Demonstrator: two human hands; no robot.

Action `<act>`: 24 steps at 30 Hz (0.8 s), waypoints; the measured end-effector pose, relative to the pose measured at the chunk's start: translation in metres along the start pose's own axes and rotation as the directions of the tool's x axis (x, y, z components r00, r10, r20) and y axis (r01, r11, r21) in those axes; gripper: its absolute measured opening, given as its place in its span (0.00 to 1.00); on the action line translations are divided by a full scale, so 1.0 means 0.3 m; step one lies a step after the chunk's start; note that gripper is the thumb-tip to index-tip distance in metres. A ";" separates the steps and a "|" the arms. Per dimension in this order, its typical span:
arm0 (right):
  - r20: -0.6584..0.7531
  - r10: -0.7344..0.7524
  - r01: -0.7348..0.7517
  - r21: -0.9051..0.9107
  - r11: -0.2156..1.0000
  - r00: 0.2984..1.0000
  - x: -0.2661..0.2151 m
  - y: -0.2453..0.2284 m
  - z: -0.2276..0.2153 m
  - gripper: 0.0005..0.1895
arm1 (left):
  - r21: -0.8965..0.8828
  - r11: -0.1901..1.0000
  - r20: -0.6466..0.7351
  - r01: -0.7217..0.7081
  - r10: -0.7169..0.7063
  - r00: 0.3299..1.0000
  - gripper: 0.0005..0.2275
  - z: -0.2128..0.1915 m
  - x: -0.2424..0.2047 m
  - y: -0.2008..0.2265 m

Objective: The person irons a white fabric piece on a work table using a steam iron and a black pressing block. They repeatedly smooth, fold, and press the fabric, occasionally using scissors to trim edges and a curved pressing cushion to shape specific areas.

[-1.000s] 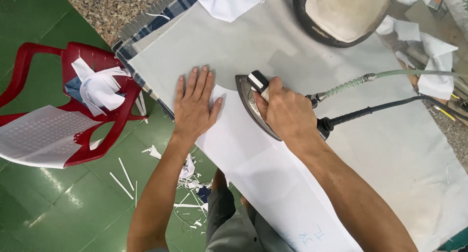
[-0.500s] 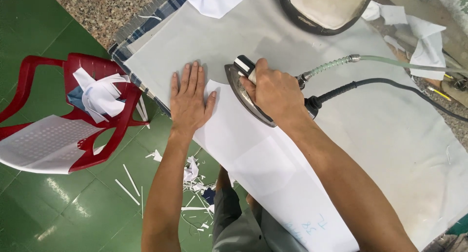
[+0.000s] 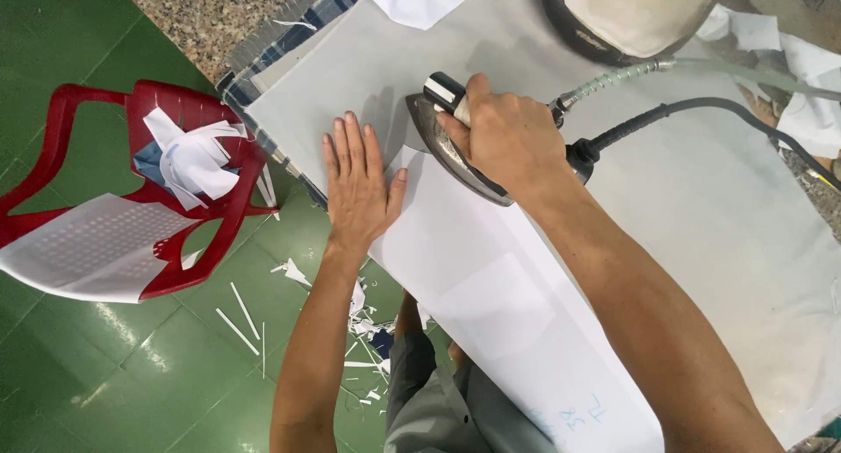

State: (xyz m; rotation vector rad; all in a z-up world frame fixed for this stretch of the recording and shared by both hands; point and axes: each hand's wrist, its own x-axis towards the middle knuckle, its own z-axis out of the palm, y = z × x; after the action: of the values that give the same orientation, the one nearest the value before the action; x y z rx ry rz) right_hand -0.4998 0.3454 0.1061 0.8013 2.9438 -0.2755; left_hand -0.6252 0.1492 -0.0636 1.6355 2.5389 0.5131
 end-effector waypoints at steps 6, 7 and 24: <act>-0.019 -0.042 0.041 -0.037 0.998 0.999 0.056 -0.011 -0.001 0.23 | -0.052 0.999 -0.040 -0.009 0.007 0.999 0.37 0.003 -0.003 -0.001; -0.019 -0.042 0.042 -0.037 0.998 0.999 0.072 0.002 0.036 0.23 | -0.052 0.999 -0.040 -0.009 0.007 0.999 0.37 -0.008 -0.003 0.002; 0.072 -0.049 0.064 -0.229 0.971 0.996 0.219 0.006 0.085 0.36 | -0.082 0.994 -0.203 -0.068 0.050 0.978 0.32 -0.035 -0.017 0.006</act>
State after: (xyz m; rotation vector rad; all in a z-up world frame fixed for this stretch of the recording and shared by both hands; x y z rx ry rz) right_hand -0.5547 0.3747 0.0729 0.6644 2.8684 0.0385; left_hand -0.6240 0.1428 -0.0537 1.7125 2.5665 0.8248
